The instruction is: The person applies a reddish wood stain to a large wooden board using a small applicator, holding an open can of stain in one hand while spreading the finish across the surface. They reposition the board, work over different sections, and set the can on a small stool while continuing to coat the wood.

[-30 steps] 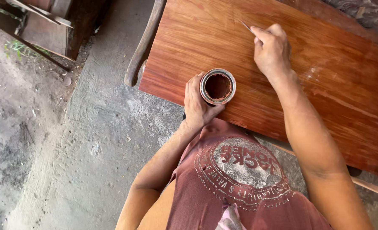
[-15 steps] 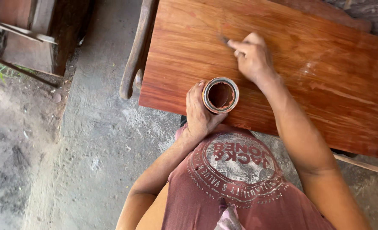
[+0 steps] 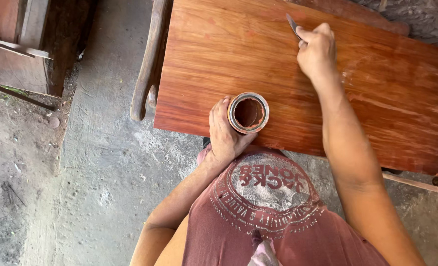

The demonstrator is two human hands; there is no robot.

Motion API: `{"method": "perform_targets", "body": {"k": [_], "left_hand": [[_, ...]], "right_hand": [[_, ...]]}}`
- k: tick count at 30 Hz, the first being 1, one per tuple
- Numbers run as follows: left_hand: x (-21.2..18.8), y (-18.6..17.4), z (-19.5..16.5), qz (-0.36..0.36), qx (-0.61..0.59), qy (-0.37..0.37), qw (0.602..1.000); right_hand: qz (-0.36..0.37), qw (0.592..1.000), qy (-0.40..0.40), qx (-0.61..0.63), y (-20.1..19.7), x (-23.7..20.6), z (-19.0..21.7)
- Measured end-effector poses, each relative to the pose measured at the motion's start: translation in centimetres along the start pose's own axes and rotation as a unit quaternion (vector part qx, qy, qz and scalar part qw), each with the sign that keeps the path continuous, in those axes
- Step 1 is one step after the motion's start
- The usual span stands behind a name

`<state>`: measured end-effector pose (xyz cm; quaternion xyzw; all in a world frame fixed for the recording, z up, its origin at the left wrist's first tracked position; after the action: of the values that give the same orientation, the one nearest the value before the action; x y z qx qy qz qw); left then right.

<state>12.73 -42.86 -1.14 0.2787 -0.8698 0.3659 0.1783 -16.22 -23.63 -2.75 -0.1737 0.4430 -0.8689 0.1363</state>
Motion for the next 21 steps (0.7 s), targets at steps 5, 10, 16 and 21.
{"method": "perform_targets", "body": {"k": [5, 10, 16, 21], "left_hand": [[0.1, 0.1, 0.0, -0.006, 0.019, -0.014, 1.000], [0.9, -0.1, 0.0, 0.023, -0.006, -0.039, 0.999], [2.6, -0.5, 0.2, 0.070, -0.048, -0.048, 0.995], [2.8, 0.1, 0.7, 0.077, -0.025, -0.021, 0.997]], "right_hand": [[-0.047, 0.999, 0.013, -0.017, -2.5, -0.5, 1.1], [0.110, 0.960, 0.120, 0.227, -1.0, -5.6, 7.2], [0.042, 0.986, -0.048, 0.154, -3.5, -8.7, 17.2], [0.168, 0.959, 0.020, 0.226, -2.9, -9.7, 19.1]]}}
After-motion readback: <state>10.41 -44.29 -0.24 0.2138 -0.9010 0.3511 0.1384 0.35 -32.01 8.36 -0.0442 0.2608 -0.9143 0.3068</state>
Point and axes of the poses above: each hand's wrist, its own x-axis towards the middle knuckle, its own y-axis out of the palm, z = x × y, the point moved 6 cm from there along x, towards the middle knuckle, and after that the axes turned 11 degrees about x, right-handed, at the moved point
